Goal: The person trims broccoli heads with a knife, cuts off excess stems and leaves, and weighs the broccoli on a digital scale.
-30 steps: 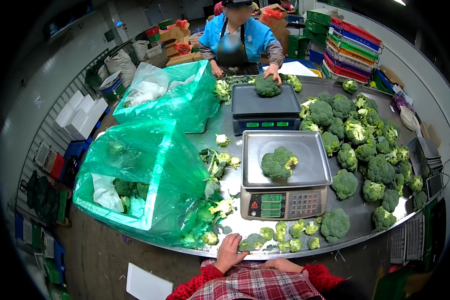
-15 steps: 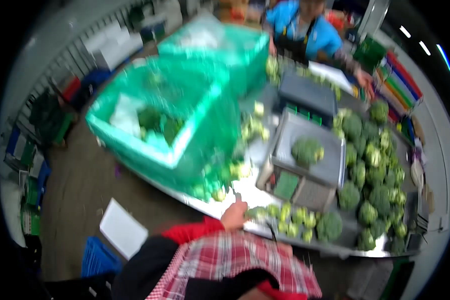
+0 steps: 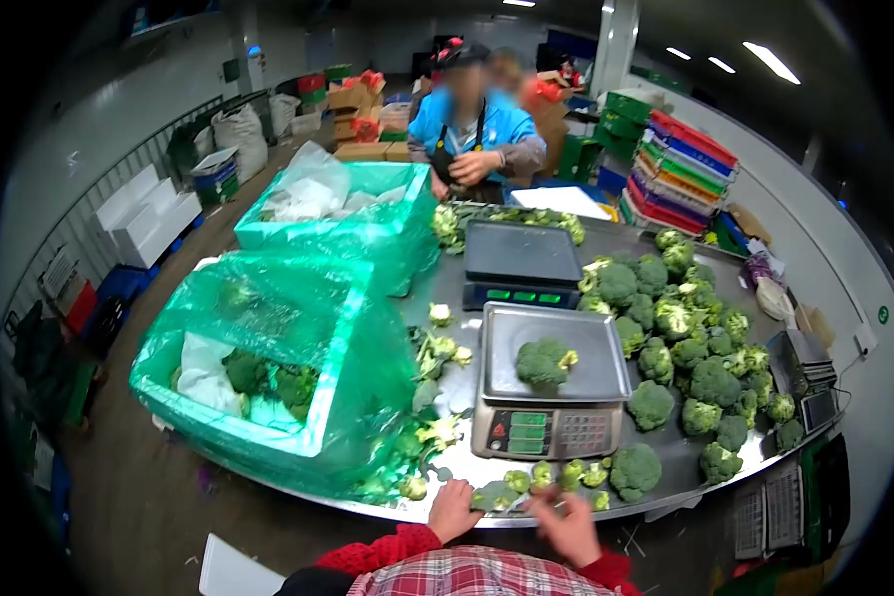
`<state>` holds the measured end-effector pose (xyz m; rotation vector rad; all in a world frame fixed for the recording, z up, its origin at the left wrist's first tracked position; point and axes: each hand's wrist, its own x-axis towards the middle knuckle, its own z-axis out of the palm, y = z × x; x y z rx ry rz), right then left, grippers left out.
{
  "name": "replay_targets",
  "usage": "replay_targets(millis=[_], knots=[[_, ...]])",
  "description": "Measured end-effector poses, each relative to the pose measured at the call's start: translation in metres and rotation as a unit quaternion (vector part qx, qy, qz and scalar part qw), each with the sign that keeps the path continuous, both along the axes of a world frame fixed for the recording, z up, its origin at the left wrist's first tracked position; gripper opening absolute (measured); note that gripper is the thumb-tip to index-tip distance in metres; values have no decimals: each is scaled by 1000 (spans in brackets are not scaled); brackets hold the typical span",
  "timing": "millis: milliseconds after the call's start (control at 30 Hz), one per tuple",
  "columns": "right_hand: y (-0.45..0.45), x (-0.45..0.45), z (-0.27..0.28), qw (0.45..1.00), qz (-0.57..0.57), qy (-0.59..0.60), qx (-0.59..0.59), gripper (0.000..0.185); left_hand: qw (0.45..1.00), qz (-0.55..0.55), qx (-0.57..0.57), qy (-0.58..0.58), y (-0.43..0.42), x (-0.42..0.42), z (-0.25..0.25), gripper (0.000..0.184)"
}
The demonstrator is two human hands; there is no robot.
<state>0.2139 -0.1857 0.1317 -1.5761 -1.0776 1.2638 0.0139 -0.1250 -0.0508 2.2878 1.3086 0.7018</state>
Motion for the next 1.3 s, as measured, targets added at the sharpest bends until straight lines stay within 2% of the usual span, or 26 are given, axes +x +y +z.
replay_targets(millis=[33, 67, 100, 167, 200, 233, 267, 300, 333, 367, 400, 433, 467, 500, 567, 600, 700, 833, 1000, 1067, 1100, 1133, 1167, 1233, 1300], knots=[[13, 4, 27, 993, -19, -10, 120, 18, 1000, 2, 9, -8, -1, 1, -1, 39], [26, 7, 56, 984, -56, 22, 169, 18, 1000, 2, 15, -13, 1, 2, -3, 39], [45, 5, 93, 956, -58, 43, 284, 22, 1000, 3, 19, -14, 4, 2, -6, 38], [77, -2, 130, 901, -86, 91, 415, 24, 999, 30, -6, 40, -1, 3, -7, 37], [87, -11, 112, 935, 5, 116, 335, 22, 996, 43, -55, 57, -32, 2, -23, 37], [95, -24, 91, 961, 98, 69, 248, 25, 993, 54, -88, 60, -62, -2, -34, 36], [96, -42, 64, 963, 208, -56, 160, 29, 994, 56, -80, 54, -55, -1, -42, 35], [94, -56, 33, 948, 272, -131, 103, 34, 998, 49, -29, 35, -5, 5, -40, 35], [86, -61, 7, 950, 282, -119, 58, 40, 981, 63, -184, -12, 3, 5, -7, 39], [76, -58, -17, 968, 250, -14, 32, 37, 984, 101, -86, -121, -2, 6, 10, 41], [68, -50, -33, 977, 187, 103, 12, 27, 993, 38, -59, -96, 3, 4, 18, 42], [64, -35, -55, 973, 145, 169, -67, 26, 997, 57, -23, -38, 3, 6, -36, 43], [63, -25, -52, 974, 116, 178, -79, 26, 995, 87, 6, -43, -3, 7, -8, 43], [65, -14, -49, 975, 130, 161, -78, 27, 995, 92, 35, -24, -3, 8, -15, 41], [74, 12, -78, 973, 230, -24, 0, 30, 994, 98, 39, -10, -4, 9, -5, 40], [77, 21, -88, 964, 253, -74, 33, 33, 994, 100, 38, -6, -3, 9, 0, 40], [75, 34, -109, 969, 221, -108, 16, 34, 993, 109, 37, 2, -5, 11, 3, 42], [59, 32, -146, 985, 164, -46, 42, 40, 995, 89, 33, 16, -4, 10, 4, 47], [52, 31, -149, 973, 157, -138, 94, 49, 995, 83, 38, 40, -4, 10, -2, 47], [55, 30, -142, 977, 161, -131, 41, 58, 996, 68, -1, 59, -5, 8, -6, 44], [56, 29, -145, 976, 158, -145, 49, 61, 996, 60, 27, 54, -4, 10, -5, 44], [56, 27, -144, 975, 151, -147, 64, 61, 997, 49, 7, 51, -4, 10, -8, 43], [55, 24, -145, 975, 136, -163, 68, 57, 998, 31, -10, 45, -4, 12, -1, 43], [55, 20, -141, 987, 99, -114, 61, 46, 999, 13, -23, 47, -2, 19, -2, 49], [54, 20, -131, 998, 30, -54, -33, 34, 997, -43, -8, 57, 9, 17, 12, 60]])
